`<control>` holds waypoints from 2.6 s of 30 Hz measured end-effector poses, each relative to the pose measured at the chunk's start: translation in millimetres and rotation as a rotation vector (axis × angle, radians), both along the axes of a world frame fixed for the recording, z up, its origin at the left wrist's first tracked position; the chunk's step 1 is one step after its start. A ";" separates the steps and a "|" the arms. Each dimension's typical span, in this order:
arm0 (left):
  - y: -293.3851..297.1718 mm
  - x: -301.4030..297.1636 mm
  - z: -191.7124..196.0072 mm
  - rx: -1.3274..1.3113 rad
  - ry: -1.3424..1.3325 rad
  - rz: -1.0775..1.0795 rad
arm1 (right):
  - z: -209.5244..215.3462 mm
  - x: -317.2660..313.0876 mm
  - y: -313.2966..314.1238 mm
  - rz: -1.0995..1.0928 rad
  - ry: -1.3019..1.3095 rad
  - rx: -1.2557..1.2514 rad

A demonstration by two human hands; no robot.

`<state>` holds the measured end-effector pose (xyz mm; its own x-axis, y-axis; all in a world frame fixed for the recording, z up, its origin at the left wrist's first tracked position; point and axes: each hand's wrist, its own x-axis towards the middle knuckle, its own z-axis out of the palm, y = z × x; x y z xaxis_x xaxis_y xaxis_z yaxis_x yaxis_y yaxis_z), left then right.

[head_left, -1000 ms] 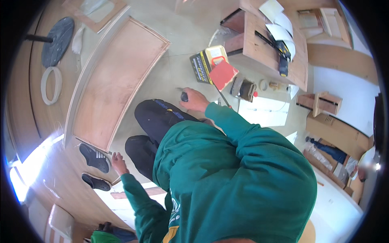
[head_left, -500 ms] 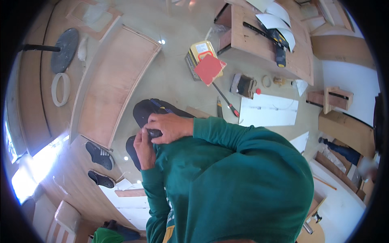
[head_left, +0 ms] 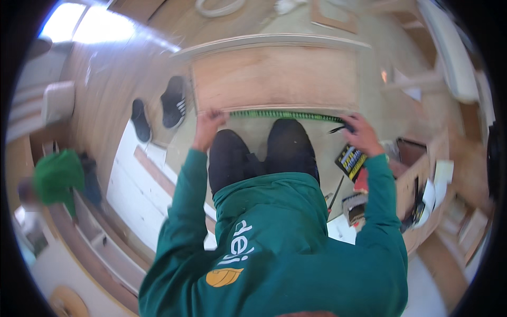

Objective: The person assembles a wooden furniture unit by attaching metal brackets to a wooden panel using a cordless drill. They measure the panel with a tape measure, position the brackets, and secure them with screws. The person also handles various wooden panels and tools during the process.

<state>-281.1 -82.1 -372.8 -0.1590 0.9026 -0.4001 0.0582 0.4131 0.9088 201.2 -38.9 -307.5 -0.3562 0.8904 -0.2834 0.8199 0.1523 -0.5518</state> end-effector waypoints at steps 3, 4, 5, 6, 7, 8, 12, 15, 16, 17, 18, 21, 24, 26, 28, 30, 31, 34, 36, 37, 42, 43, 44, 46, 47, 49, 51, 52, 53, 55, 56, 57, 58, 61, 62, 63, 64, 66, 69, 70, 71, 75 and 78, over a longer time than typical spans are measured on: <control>49.4 -71.3 -15.0 0.025 0.028 0.191 | -23.4 63.9 46.4 0.015 -0.210 0.133; 65.5 -84.4 -21.4 0.061 0.041 0.227 | -24.3 80.1 59.4 0.006 -0.221 0.145; 81.5 -87.3 -26.7 0.067 0.098 0.227 | -29.6 91.7 75.5 -0.002 -0.225 0.150; 99.6 -93.6 -29.4 0.073 0.153 0.212 | -28.1 88.8 89.0 -0.010 -0.224 0.129; 115.9 -99.9 -34.9 0.079 0.209 0.195 | -25.4 86.4 103.1 -0.020 -0.222 0.107; 129.2 -109.7 -47.8 0.088 0.259 0.232 | -26.9 81.0 117.9 -0.025 -0.218 0.087; 167.0 -133.1 -91.5 0.140 0.319 0.454 | -31.6 36.0 167.4 0.043 -0.210 0.152; 185.2 -136.5 -100.5 0.129 0.243 0.570 | -30.5 9.4 188.5 0.064 -0.202 0.157; 184.8 -139.6 -106.7 0.079 0.199 0.570 | -32.7 4.0 193.7 0.070 -0.216 0.168; 184.7 -142.6 -110.8 0.032 0.155 0.570 | -34.8 -1.8 199.2 0.076 -0.231 0.181; 185.5 -143.1 -116.5 -0.016 0.111 0.570 | -37.0 -3.9 204.2 0.081 -0.246 0.194; 197.4 -145.0 -137.3 -0.027 0.323 0.416 | -36.0 12.0 213.7 0.027 -0.348 0.196; 203.3 -151.3 -150.7 -0.072 0.646 0.234 | -46.2 48.5 227.9 0.069 -0.301 0.224; 185.2 -164.0 -162.8 -0.142 0.411 0.401 | -53.2 57.6 237.9 0.086 -0.284 0.259; 193.8 -144.3 -156.4 -0.008 0.273 0.531 | -57.9 67.7 243.9 0.065 -0.287 0.285; 195.9 -130.6 -143.6 -0.038 0.188 0.568 | -70.3 88.0 247.9 0.034 -0.307 0.268; 199.6 -124.6 -138.2 -0.032 0.203 0.571 | -76.9 98.9 254.2 0.017 -0.319 0.256; 206.1 -121.0 -123.6 -0.037 0.265 0.569 | -77.5 106.3 260.1 -0.020 -0.333 0.189; 202.7 -126.5 -125.2 -0.063 0.292 0.568 | -78.0 105.9 262.7 -0.017 -0.326 0.189; 201.2 -130.2 -124.9 -0.065 0.302 0.524 | -79.0 106.4 261.9 -0.015 -0.319 0.212; 198.3 -147.5 -131.6 -0.101 0.354 0.421 | -89.4 113.8 264.0 0.000 -0.291 0.249; 198.9 -148.2 -131.9 -0.089 0.370 0.414 | -90.7 113.6 263.1 -0.008 -0.291 0.253; 199.7 -146.6 -132.4 -0.078 0.383 0.406 | -90.9 113.1 262.1 -0.017 -0.293 0.257; 200.0 -144.3 -131.8 -0.072 0.392 0.402 | -90.1 112.4 261.2 -0.015 -0.301 0.262; 201.0 -140.7 -131.2 -0.077 0.384 0.402 | -89.6 112.9 259.8 -0.018 -0.308 0.264; 204.1 -134.3 -128.8 -0.085 0.380 0.391 | -91.1 114.6 258.2 -0.023 -0.317 0.271; 204.5 -136.2 -128.1 -0.088 0.394 0.379 | -94.2 115.9 259.4 -0.028 -0.316 0.280; 204.9 -136.8 -127.8 -0.103 0.430 0.365 | -96.8 116.9 258.5 -0.034 -0.316 0.284; 206.0 -137.8 -128.3 -0.116 0.466 0.351 | -96.5 116.6 258.2 -0.041 -0.315 0.290; 207.8 -139.6 -128.6 -0.132 0.496 0.331 | -94.8 117.1 258.3 -0.049 -0.315 0.258; 205.3 -145.9 -130.9 -0.139 0.494 0.329 | -94.9 116.1 258.6 -0.051 -0.311 0.240; 206.2 -146.8 -131.7 -0.145 0.489 0.322 | -97.5 116.4 257.5 -0.050 -0.322 0.277; 208.2 -147.4 -132.9 -0.166 0.500 0.324 | -100.9 116.7 256.5 -0.048 -0.333 0.314; 213.6 -148.0 -136.6 -0.226 0.573 0.286 | -102.8 119.4 252.2 -0.060 -0.353 0.355; 211.8 -156.2 -139.5 -0.248 0.546 0.290 | -103.8 118.2 253.1 -0.059 -0.347 0.358; 209.9 -163.2 -141.4 -0.269 0.521 0.294 | -103.0 117.2 253.7 -0.059 -0.341 0.353; 207.5 -170.2 -142.8 -0.290 0.495 0.299 | -101.8 116.6 254.4 -0.058 -0.336 0.347; 212.5 -168.2 -144.7 -0.317 0.497 0.265 | -98.9 118.3 251.7 -0.063 -0.345 0.341; 211.3 -178.7 -147.0 -0.317 0.453 0.246 | -100.4 119.7 252.4 -0.050 -0.339 0.343; 208.0 -185.7 -145.7 -0.310 0.432 0.247 | -103.6 119.1 253.6 -0.042 -0.325 0.343; 209.9 -181.8 -143.8 -0.332 0.432 0.229 | -102.2 119.3 255.0 -0.039 -0.323 0.345; 207.2 -166.2 -126.5 -0.208 0.942 0.042 | -97.8 115.8 254.2 -0.037 -0.333 0.326; 191.6 -126.7 -108.9 -0.051 1.226 0.061 | -94.6 119.7 250.7 -0.053 -0.307 0.312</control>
